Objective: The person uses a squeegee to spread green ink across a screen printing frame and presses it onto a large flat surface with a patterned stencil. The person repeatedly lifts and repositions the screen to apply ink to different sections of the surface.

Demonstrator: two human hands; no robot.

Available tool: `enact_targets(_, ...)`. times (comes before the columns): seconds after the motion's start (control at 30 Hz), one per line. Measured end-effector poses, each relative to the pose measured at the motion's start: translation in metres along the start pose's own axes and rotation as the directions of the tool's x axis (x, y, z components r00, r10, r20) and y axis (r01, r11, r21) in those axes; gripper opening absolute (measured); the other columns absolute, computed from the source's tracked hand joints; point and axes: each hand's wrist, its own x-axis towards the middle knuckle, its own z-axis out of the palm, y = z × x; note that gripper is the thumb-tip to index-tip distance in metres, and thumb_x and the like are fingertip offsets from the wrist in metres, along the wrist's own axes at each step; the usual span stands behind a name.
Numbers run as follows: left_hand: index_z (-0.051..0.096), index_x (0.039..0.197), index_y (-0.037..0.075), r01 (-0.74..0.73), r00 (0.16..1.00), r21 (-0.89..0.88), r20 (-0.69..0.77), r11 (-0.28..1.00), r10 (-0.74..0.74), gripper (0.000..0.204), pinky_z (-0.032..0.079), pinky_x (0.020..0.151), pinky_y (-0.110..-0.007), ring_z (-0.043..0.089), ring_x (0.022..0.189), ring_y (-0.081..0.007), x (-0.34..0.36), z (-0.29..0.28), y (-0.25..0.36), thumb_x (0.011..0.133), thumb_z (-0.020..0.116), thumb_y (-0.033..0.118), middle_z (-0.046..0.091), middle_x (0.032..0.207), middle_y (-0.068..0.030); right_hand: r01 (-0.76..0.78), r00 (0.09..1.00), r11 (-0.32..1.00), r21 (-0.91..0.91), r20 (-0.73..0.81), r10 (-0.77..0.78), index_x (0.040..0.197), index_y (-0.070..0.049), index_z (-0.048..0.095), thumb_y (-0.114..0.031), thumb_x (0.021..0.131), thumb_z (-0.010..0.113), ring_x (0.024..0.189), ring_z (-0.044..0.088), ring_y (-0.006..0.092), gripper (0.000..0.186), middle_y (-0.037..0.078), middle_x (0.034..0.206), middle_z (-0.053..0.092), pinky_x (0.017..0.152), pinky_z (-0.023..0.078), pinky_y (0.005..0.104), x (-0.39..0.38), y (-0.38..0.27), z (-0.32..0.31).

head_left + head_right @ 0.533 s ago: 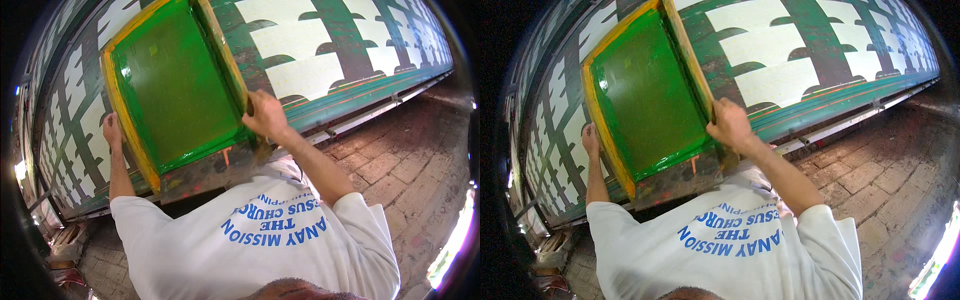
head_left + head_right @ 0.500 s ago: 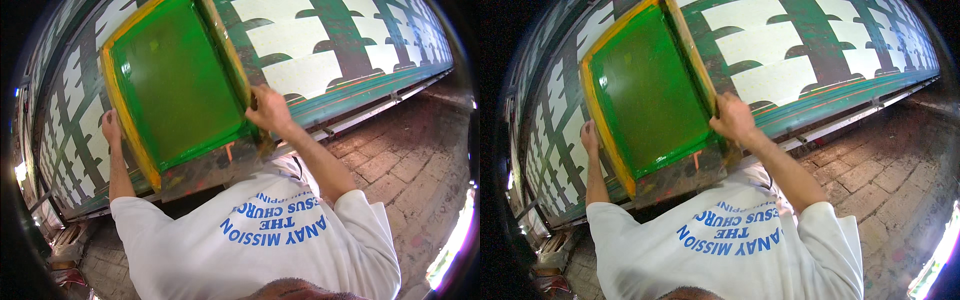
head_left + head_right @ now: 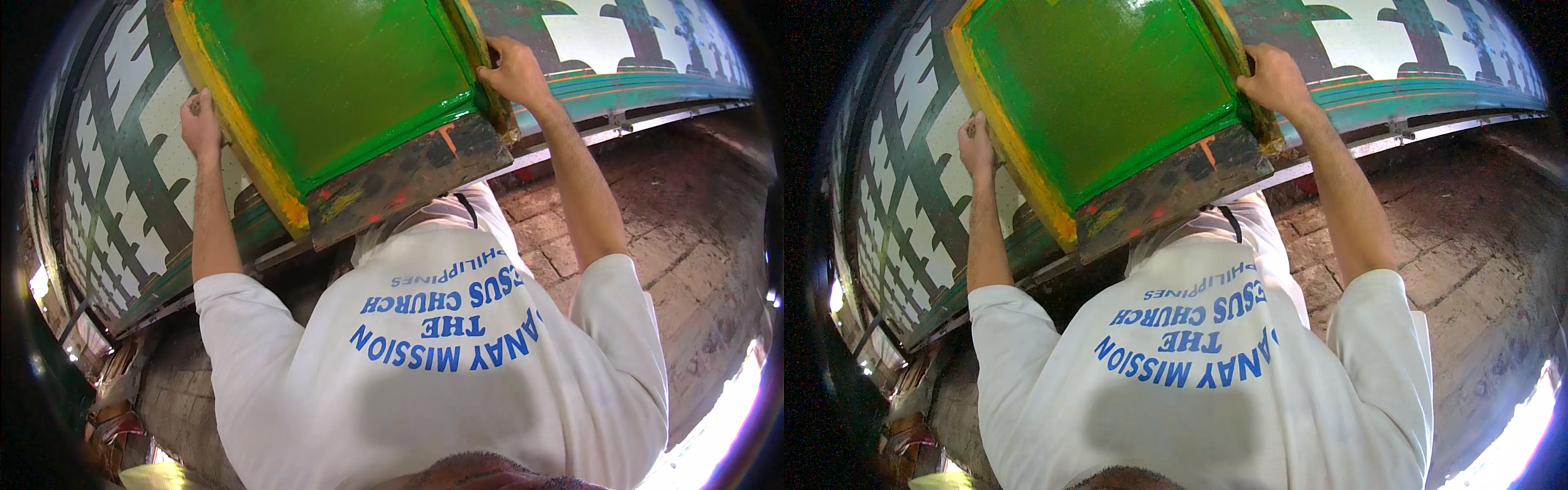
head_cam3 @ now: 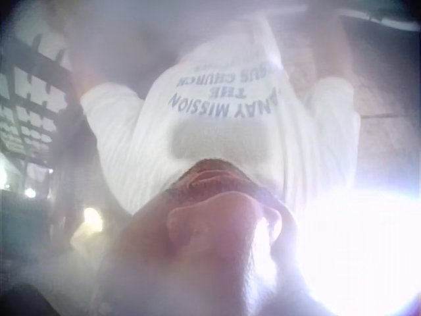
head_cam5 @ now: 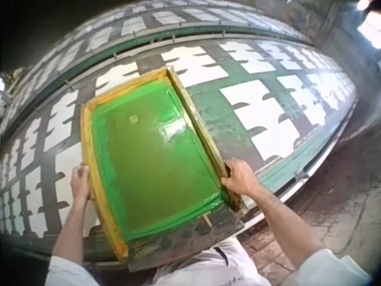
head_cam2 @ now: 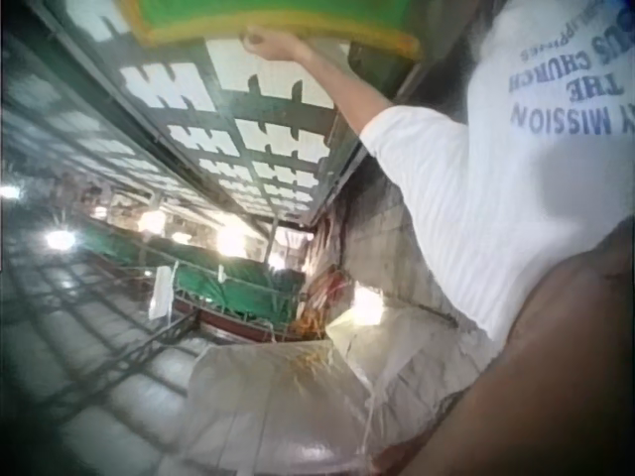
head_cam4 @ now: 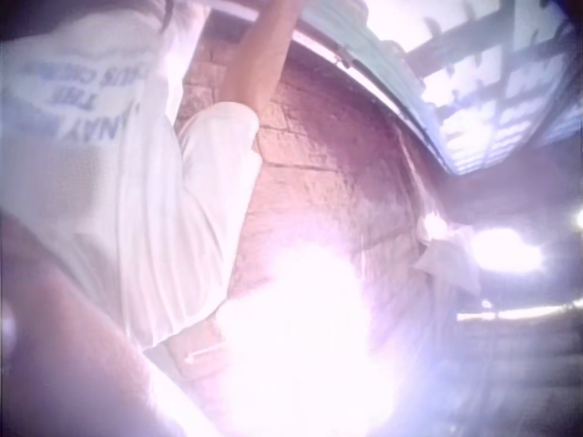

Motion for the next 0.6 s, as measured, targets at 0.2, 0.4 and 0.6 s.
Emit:
enact_targets(0.2, 0.067, 0.128, 0.006, -0.032, 0.999, 0.047, -0.037, 0.998, 0.033, 0.058, 0.049, 0.104, -0.043, 0.067, 0.121, -0.0333, -0.026, 0.032, 0.029, 0.098, 0.067, 0.055, 0.073, 0.126, -0.0157, -0.002, 1.0, 1.0, 0.007, 0.01, 0.002, 0.124, -0.002, 0.071, -0.019, 0.077, 0.078, 0.1, 0.067, 0.0427, 0.05, 0.022, 0.107, 0.07, 0.088, 0.055, 0.049, -0.011, 0.045, -0.008)
enact_targets(0.4, 0.066, 0.129, 0.005, -0.022, 1.0, 0.097, -0.003, 0.995, 0.023, 0.058, 0.05, 0.104, -0.043, 0.068, 0.12, -0.0326, -0.017, 0.052, 0.02, 0.098, 0.066, 0.055, 0.073, 0.126, -0.015, -0.067, 0.998, 0.996, 0.064, 0.006, 0.067, 0.129, -0.004, 0.068, -0.025, 0.084, 0.08, 0.111, 0.066, 0.0423, 0.051, 0.022, 0.116, 0.069, 0.095, 0.055, 0.0498, -0.029, 0.051, 0.001)
enact_targets(0.6, 0.065, 0.132, 0.004, -0.025, 1.0, 0.097, 0.012, 0.995, 0.024, 0.06, 0.05, 0.105, -0.044, 0.068, 0.121, -0.0346, -0.012, 0.064, 0.011, 0.099, 0.063, 0.055, 0.073, 0.128, -0.017, 0.143, 0.978, 0.987, 0.068, -0.162, -0.131, 0.135, -0.004, 0.066, -0.027, 0.092, 0.079, 0.121, 0.062, 0.0419, 0.051, 0.019, 0.13, 0.066, 0.103, 0.052, 0.0493, -0.06, 0.004, -0.002)
